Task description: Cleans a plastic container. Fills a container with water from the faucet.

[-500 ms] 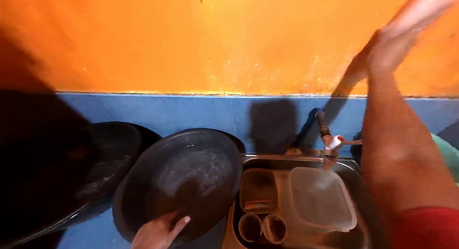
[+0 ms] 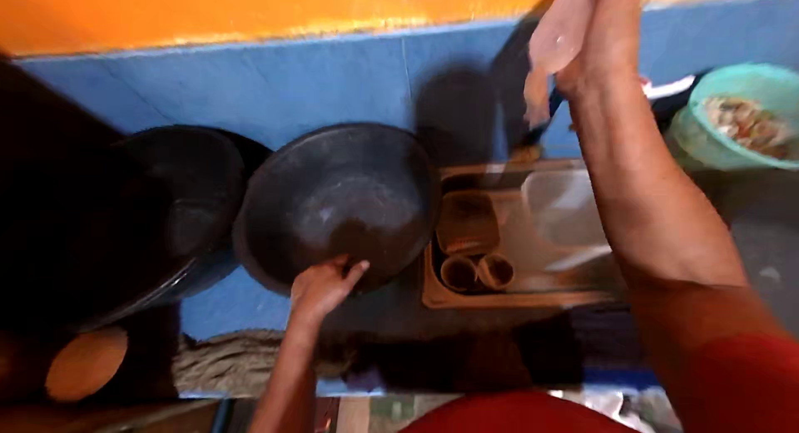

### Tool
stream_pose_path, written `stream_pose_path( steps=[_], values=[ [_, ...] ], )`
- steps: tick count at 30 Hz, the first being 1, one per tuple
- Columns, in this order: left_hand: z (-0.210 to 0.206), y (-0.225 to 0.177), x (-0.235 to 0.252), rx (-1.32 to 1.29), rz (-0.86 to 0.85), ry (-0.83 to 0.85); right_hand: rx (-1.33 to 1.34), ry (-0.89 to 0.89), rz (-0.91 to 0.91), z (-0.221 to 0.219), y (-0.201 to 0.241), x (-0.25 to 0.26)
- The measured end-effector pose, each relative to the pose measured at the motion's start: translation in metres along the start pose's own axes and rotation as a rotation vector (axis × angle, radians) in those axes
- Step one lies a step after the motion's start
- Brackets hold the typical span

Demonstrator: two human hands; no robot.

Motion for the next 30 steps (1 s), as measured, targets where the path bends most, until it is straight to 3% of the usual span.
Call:
stream_pose_path(
  steps=[5, 10, 13, 17, 20, 22, 23, 25, 27, 30],
  values=[
    [-0.004, 0.003, 0.000, 0.008, -0.076, -0.024, -0.359, 0.345, -0.357, 0.014, -0.072, -0.160],
    [0.007, -0.007, -0.007, -0.037, -0.187, -0.189, -0.815, 0.521, -0.539, 0.052, -0.092, -0.239],
    [0.025, -0.039, -0.017, -0.049, -0.378, -0.307, -1.153, 0.684, -0.413, 0.069, -0.078, -0.257],
    [0.030, -0.128, -0.039, 0.082, -0.904, -0.503, -1.506, 0.876, -0.157, 0.067, -0.030, -0.282],
    [0.018, -0.186, -0.040, 0.139, -1.121, -0.387, -1.560, 0.975, 0.000, 0.059, 0.001, -0.300],
    [0.015, -0.209, -0.042, 0.134, -1.195, -0.282, -1.574, 0.972, 0.031, 0.053, 0.019, -0.307],
    [0.016, -0.216, -0.042, 0.150, -1.210, -0.264, -1.597, 0.942, -0.044, 0.051, 0.027, -0.308],
    [0.019, -0.223, -0.048, 0.161, -1.234, -0.284, -1.557, 0.874, -0.472, 0.058, 0.044, -0.308],
    [0.014, -0.224, -0.059, 0.193, -1.261, -0.343, -1.369, 0.844, -0.368, 0.106, 0.036, -0.283],
    [-0.011, -0.227, -0.068, 0.256, -1.262, -0.348, -1.500, 0.623, -0.253, 0.182, 0.014, -0.249]
  ],
)
Point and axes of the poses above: each hand's wrist, its own x-axis towards the middle knuckle, its own z-axis out of the back of the hand, y = z × x, the point moved 9 cm from there along x, towards the middle knuckle, and after that the axes turned 3 degrees about -x, right-handed, at the moved point
